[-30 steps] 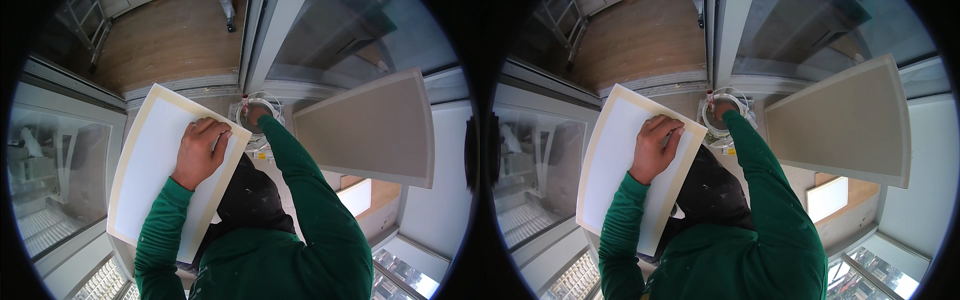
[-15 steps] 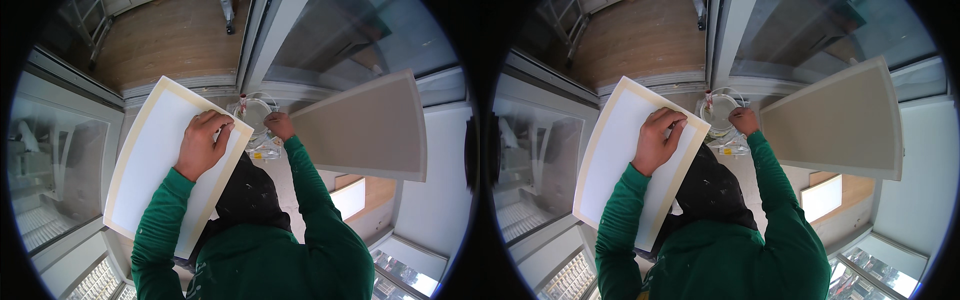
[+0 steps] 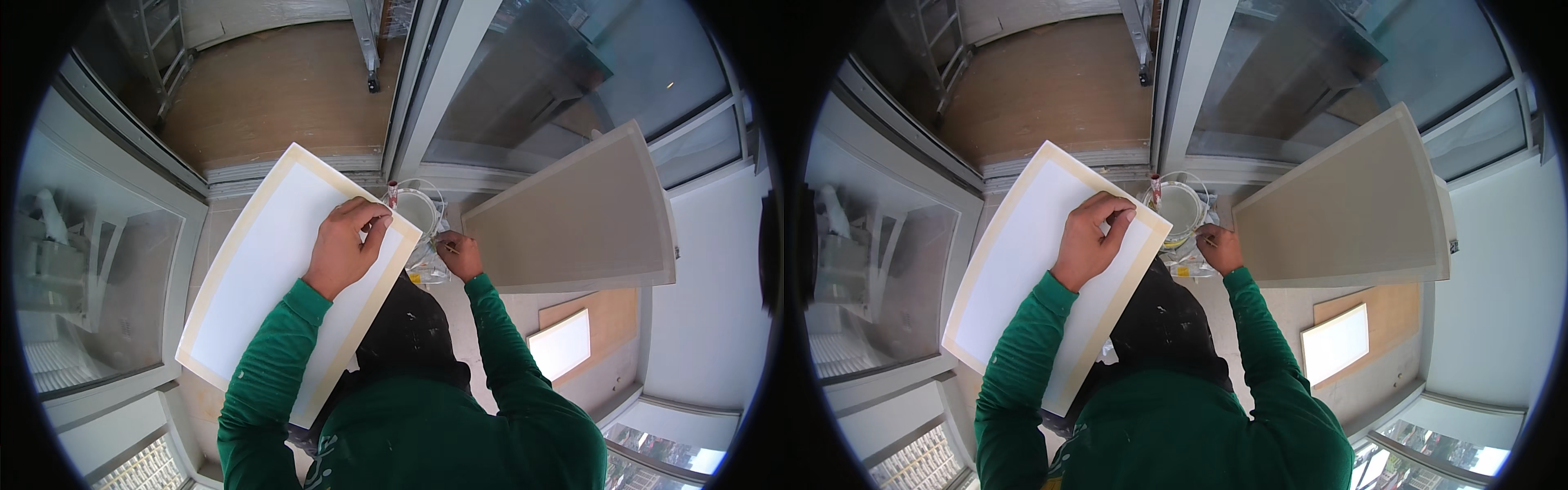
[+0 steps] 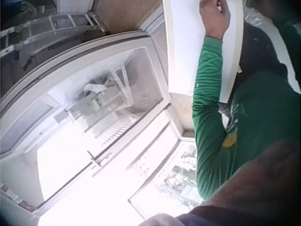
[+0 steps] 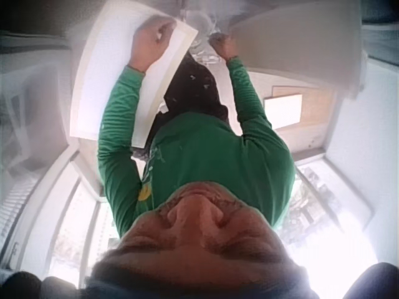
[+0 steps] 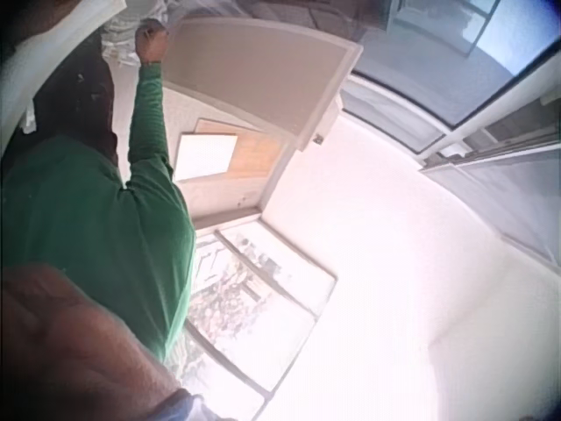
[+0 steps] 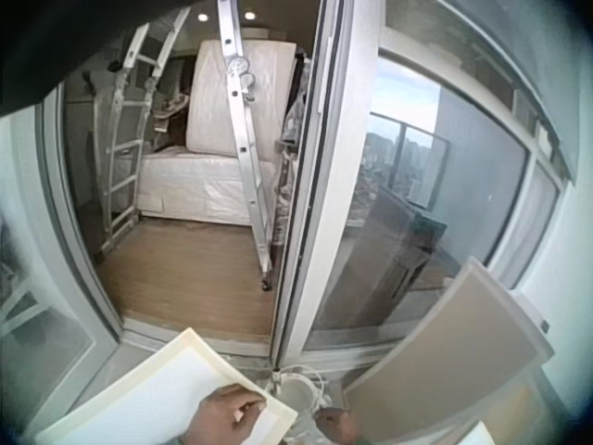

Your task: The person paints the edges of a white panel with a small brush, dipping the brush into a container of white liquid and carefully applying it to the corners and sides.

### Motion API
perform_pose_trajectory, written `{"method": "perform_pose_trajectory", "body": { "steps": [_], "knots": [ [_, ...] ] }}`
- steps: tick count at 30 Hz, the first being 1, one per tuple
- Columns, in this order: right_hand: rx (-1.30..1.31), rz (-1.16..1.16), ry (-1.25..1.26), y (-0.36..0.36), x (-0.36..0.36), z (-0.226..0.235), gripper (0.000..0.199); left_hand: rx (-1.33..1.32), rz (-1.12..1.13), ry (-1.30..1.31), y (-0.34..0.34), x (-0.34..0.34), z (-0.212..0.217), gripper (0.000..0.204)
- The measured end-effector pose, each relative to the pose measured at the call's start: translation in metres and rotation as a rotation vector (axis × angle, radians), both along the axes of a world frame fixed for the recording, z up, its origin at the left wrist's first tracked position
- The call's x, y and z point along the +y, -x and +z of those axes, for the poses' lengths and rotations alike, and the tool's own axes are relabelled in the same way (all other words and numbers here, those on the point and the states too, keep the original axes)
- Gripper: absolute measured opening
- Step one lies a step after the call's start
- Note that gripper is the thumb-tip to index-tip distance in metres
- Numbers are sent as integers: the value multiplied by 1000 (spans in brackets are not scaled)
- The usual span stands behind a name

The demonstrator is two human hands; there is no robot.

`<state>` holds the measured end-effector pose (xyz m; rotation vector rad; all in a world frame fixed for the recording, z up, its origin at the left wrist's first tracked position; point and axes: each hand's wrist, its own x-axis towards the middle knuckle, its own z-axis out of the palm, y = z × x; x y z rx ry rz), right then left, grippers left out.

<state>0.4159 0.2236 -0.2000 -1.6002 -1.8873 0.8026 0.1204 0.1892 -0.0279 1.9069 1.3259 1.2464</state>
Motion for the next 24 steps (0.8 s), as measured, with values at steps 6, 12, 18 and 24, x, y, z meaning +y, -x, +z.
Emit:
{"method": "perform_pose_trajectory", "body": {
  "steps": [6, 12, 18, 24],
  "knots": [
    [-97, 217, -191, -20, -7, -51, 15, -32, -43, 29, -12, 5, -5, 9],
    [-32, 132, -192, -5, -15, -27, 13, -11, 17, -21, -2, -2, 1, 11],
    [-114, 65, -184, -4, -20, -45, 12, -29, 2, -63, -4, -1, -4, 10],
    [-35, 4, -255, -2, -13, -44, 21, -20, -2, -76, -8, 2, -4, 7]
  ]
}}
